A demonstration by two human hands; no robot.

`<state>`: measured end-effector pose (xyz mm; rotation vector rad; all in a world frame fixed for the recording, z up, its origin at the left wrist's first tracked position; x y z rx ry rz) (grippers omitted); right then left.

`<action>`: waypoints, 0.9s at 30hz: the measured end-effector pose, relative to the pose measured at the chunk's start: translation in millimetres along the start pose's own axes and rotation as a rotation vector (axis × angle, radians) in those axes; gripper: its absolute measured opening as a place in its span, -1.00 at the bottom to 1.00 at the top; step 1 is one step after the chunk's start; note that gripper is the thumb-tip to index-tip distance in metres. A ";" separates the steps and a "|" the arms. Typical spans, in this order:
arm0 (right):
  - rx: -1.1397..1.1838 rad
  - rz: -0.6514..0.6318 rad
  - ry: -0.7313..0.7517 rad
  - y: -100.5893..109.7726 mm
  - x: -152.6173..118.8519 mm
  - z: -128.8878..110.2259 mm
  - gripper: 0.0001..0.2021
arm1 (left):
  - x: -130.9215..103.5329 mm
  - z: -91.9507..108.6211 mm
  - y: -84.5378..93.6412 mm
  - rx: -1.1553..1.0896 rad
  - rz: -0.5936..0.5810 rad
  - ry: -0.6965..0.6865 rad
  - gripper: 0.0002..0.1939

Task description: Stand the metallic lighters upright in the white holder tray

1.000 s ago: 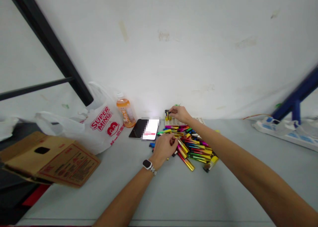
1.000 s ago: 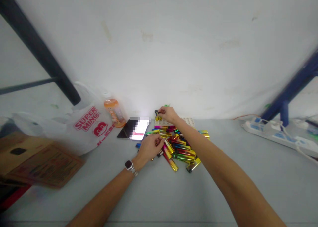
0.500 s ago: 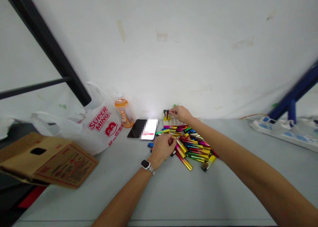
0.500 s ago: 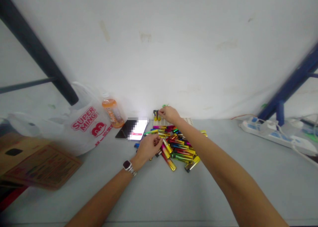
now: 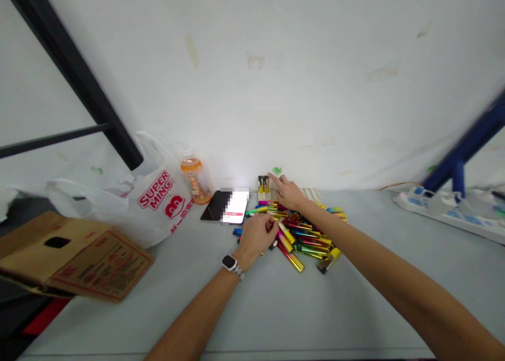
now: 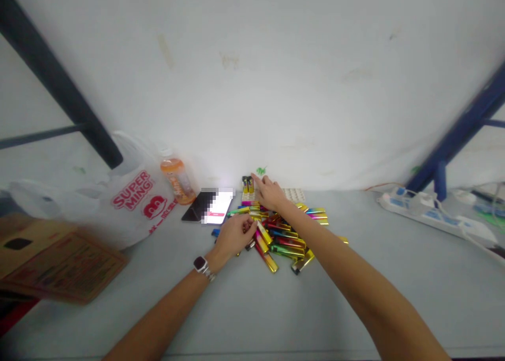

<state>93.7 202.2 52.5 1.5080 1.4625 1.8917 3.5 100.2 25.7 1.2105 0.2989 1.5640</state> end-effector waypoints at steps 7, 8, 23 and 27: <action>0.031 -0.154 -0.029 8.9 -26.8 21.3 -0.73 | 0.9 2.0 -0.2 -0.001 -0.015 0.005 -0.72; 0.022 -0.167 -0.019 11.2 -29.6 21.9 -0.73 | 1.0 2.3 0.0 -0.002 -0.014 0.007 -0.72; -0.055 -0.240 0.105 10.3 -11.6 14.7 -0.81 | 2.8 4.5 -1.0 0.022 -0.016 0.000 -0.71; 0.241 -0.056 -0.045 35.0 -19.3 14.8 -0.82 | 3.0 5.1 -1.2 0.032 -0.011 -0.006 -0.71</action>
Point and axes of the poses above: each hand's wrist, its own x-axis towards the middle knuckle, its own y-axis out of the back of the hand, z = x × y, the point moved 10 cm from there along x, towards the middle knuckle, and after that the axes turned 13 degrees about z, right-handed, at the moved point
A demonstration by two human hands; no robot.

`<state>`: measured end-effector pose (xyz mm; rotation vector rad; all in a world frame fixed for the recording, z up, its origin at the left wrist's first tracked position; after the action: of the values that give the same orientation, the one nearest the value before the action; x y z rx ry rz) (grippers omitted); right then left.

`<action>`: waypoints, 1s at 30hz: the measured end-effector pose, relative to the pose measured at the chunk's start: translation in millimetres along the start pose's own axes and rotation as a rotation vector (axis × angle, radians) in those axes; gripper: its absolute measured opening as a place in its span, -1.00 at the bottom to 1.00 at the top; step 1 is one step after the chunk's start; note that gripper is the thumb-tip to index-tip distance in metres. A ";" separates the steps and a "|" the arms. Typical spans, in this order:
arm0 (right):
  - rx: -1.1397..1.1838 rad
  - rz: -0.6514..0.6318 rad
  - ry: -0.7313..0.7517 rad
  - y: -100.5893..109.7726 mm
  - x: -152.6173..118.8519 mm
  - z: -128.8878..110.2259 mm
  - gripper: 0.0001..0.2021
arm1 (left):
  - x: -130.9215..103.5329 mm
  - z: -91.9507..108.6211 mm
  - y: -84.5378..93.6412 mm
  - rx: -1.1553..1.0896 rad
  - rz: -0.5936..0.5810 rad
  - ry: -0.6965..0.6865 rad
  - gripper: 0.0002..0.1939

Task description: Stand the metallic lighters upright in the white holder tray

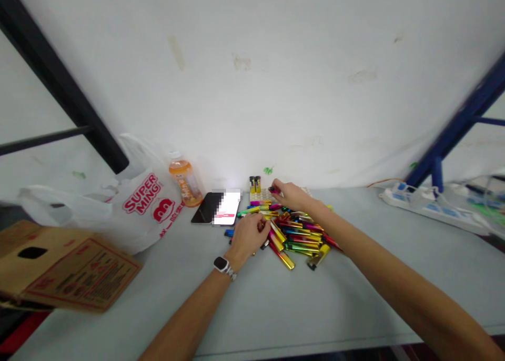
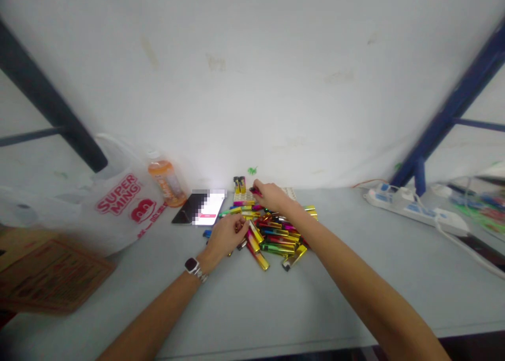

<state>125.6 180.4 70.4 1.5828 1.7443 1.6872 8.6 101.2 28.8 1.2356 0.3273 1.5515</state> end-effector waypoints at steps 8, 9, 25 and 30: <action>1.090 0.253 -0.496 -5.3 -46.4 -12.5 -0.68 | -0.3 2.9 0.6 -0.007 -0.002 -0.001 -0.70; 1.168 0.246 -0.567 -12.3 -51.8 -13.3 -0.66 | -0.3 2.8 0.7 -0.007 0.000 0.001 -0.70; 1.091 0.303 -0.747 -27.8 -84.5 -7.6 -0.39 | -1.8 2.5 -1.6 -0.023 -0.019 0.003 -0.69; 0.877 0.432 -0.669 -15.9 -85.1 -10.5 -0.53 | -1.5 1.5 -4.1 -0.023 -0.031 0.006 -0.69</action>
<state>141.9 111.4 19.5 2.6145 1.9042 0.2805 11.9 101.0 25.6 1.2033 0.3301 1.5285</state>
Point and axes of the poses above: each hand's wrist, its own x-axis towards the middle knuckle, its own y-axis out of the back of the hand, z = x × y, the point moved 10 cm from there along x, towards the middle knuckle, and after that the axes turned 13 degrees about z, right-handed, at the moved point
